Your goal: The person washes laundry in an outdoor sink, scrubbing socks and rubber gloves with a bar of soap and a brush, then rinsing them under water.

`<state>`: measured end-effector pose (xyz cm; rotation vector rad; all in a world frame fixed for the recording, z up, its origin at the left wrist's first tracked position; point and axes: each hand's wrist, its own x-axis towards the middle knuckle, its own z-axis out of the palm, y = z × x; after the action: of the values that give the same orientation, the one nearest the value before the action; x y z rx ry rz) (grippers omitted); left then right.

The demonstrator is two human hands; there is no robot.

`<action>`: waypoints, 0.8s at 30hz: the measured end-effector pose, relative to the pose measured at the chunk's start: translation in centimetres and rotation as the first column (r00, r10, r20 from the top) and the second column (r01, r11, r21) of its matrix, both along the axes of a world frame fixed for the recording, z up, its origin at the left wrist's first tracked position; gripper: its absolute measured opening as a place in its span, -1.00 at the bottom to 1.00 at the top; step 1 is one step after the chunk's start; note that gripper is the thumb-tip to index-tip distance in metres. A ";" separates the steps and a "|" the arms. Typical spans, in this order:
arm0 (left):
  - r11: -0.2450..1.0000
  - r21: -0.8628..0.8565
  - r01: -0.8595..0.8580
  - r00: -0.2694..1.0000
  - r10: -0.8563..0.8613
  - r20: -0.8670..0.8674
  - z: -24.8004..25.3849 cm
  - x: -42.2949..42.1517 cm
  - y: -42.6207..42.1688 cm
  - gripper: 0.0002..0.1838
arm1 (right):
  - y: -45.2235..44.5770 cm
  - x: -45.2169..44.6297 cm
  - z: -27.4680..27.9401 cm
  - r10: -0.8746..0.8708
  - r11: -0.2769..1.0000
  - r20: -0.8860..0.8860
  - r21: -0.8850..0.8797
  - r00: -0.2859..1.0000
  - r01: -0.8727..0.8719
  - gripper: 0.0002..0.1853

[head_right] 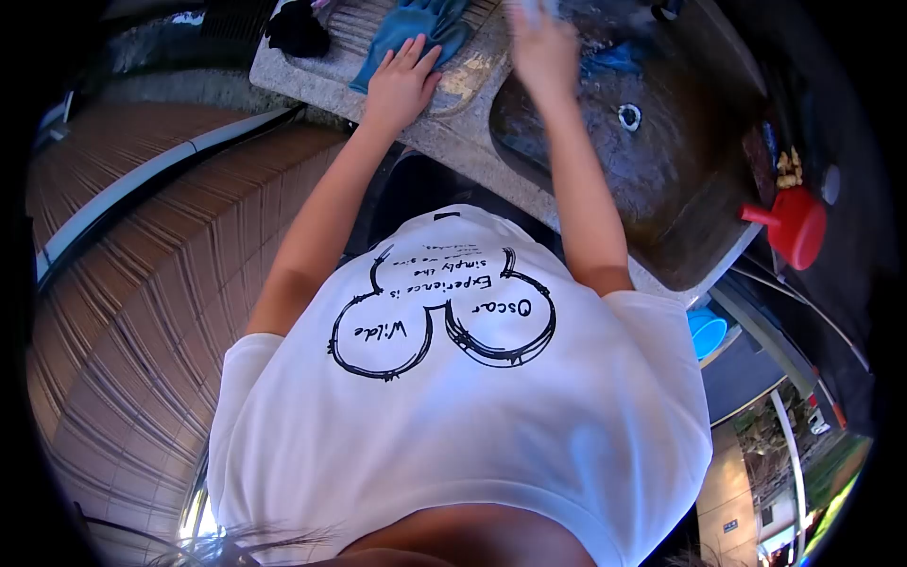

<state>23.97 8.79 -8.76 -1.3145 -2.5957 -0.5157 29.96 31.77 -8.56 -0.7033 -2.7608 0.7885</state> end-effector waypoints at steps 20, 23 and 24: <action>0.981 -0.098 0.168 0.980 -0.156 0.124 -1.8 -5.1 0.3 -0.47 | 0.2 -13.5 0.0 -0.235 0.725 0.100 0.681 0.967 0.106 -0.63; 0.977 0.040 0.208 0.958 -0.212 0.191 -1.8 -6.1 -0.8 -0.46 | -8.4 -10.1 4.9 -0.012 0.801 0.203 0.588 0.979 -0.112 -0.66; 0.974 0.043 0.222 0.955 -0.226 0.190 -1.8 -6.4 -0.9 -0.46 | -8.9 -8.3 0.1 0.022 0.802 0.188 0.583 0.982 -0.130 -0.65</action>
<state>17.61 7.91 -10.52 -1.6392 -2.5945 -0.7414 21.67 22.87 -8.49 -0.5428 -2.9461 -0.1674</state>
